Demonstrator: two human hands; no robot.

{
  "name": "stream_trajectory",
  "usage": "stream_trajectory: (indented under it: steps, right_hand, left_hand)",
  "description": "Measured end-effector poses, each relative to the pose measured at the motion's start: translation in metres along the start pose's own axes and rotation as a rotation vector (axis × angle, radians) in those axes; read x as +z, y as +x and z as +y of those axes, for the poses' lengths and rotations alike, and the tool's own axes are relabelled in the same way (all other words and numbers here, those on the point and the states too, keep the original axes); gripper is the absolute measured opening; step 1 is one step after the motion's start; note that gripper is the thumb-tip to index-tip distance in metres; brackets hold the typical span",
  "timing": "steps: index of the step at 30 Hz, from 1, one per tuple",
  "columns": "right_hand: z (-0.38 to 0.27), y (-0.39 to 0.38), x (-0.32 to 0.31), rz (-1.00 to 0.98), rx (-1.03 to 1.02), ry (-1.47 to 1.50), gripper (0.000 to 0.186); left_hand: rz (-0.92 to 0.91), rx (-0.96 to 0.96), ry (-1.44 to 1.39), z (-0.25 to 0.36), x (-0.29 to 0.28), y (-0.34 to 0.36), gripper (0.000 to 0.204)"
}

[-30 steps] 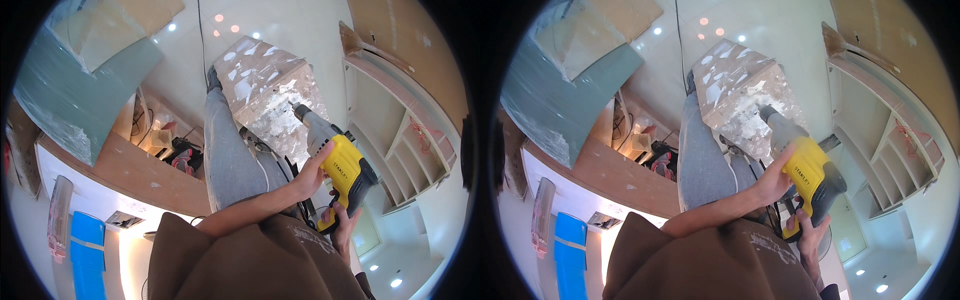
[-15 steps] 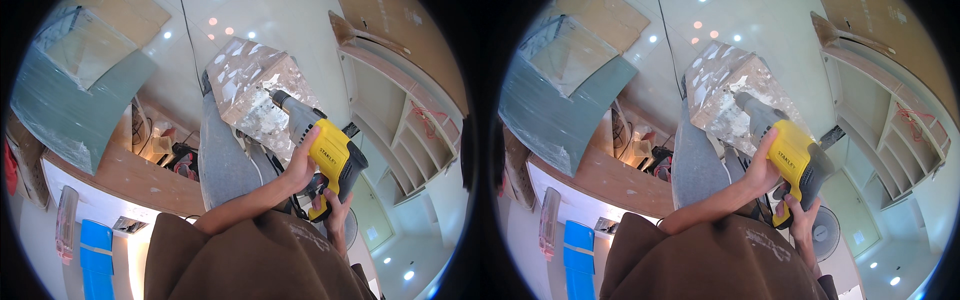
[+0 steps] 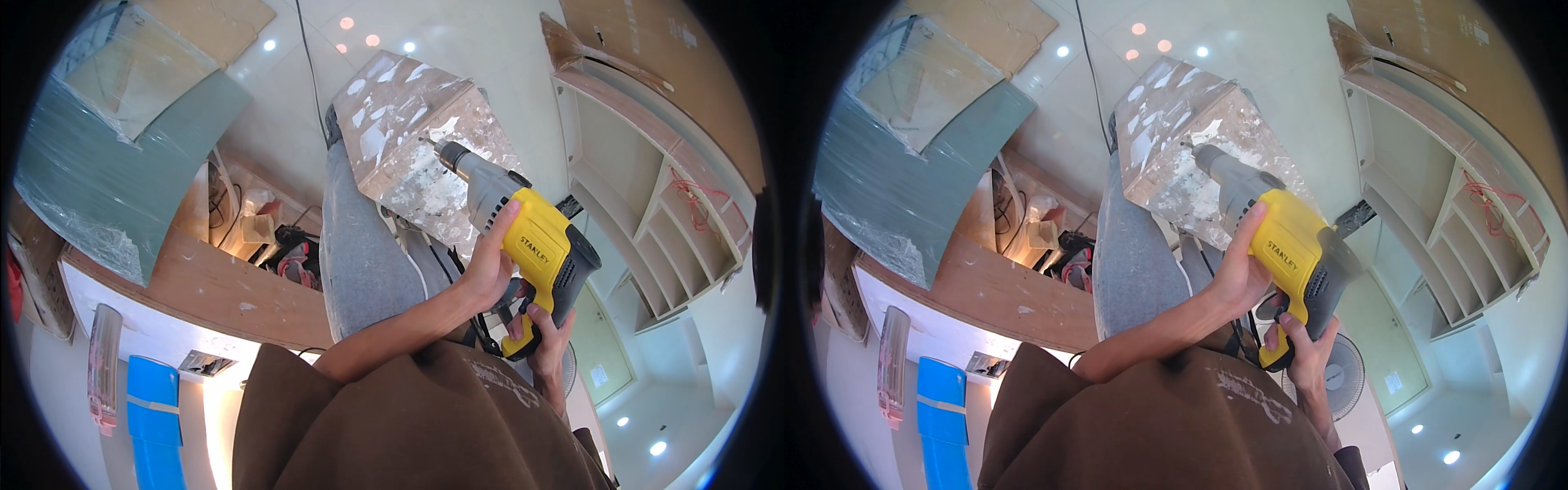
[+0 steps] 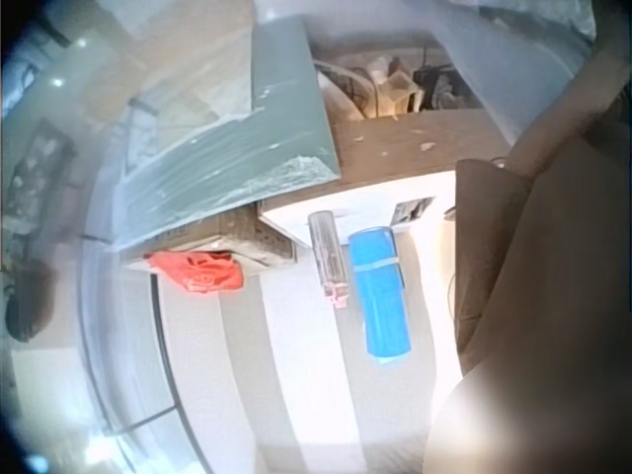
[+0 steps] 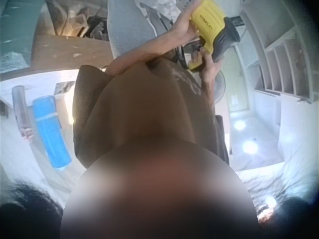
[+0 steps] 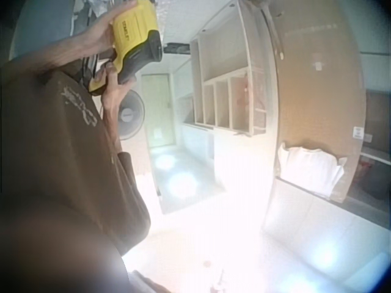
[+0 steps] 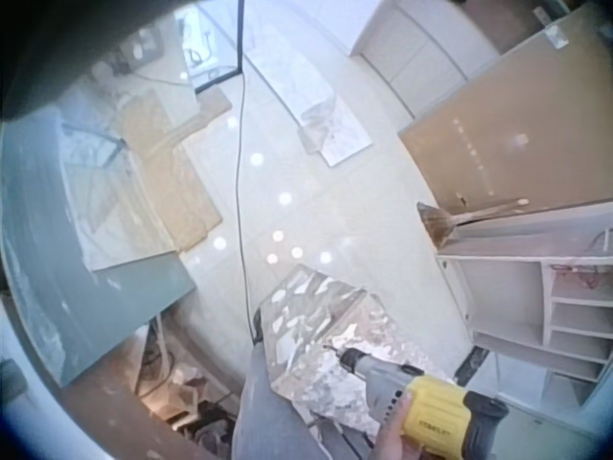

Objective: The person uses a yellow corded drill to make multiple holes in a rectangular piece of wood wrapped in plastic. They hold the wood with their left hand and operate the drill with their right hand, drilling at several locations across the surface.

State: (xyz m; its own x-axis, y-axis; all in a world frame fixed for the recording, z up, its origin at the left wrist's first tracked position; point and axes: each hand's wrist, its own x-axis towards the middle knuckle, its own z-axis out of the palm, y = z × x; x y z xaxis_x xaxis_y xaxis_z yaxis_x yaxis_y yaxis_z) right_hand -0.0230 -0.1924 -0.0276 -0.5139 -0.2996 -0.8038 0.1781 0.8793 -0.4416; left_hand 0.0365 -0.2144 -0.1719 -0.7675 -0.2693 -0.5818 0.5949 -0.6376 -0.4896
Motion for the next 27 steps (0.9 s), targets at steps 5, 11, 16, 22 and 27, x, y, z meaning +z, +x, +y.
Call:
stream_trajectory:
  steps: [5, 11, 16, 22, 27]
  right_hand:
    - [0.001, 0.001, 0.001, 0.002, 0.001, 0.012, 0.035]
    - [-0.002, 0.007, 0.003, 0.008, 0.023, -0.067, 0.044]
    - [-0.014, 0.007, 0.008, 0.027, 0.093, -0.17, 0.036]
    - [-0.023, -0.003, 0.013, 0.031, 0.045, -0.117, 0.034]
    - [-0.026, 0.003, 0.009, 0.027, 0.004, -0.127, 0.035]
  left_hand:
    - [-0.002, 0.023, -0.01, 0.001, 0.0, 0.0, 0.05]
    - [-0.006, 0.023, -0.011, 0.006, 0.003, 0.003, 0.05]
    - [0.008, 0.038, -0.105, 0.012, 0.005, 0.0, 0.053]
    - [-0.029, 0.052, -0.084, 0.004, 0.007, -0.002, 0.052]
    - [-0.08, 0.07, -0.083, 0.004, 0.008, 0.007, 0.051]
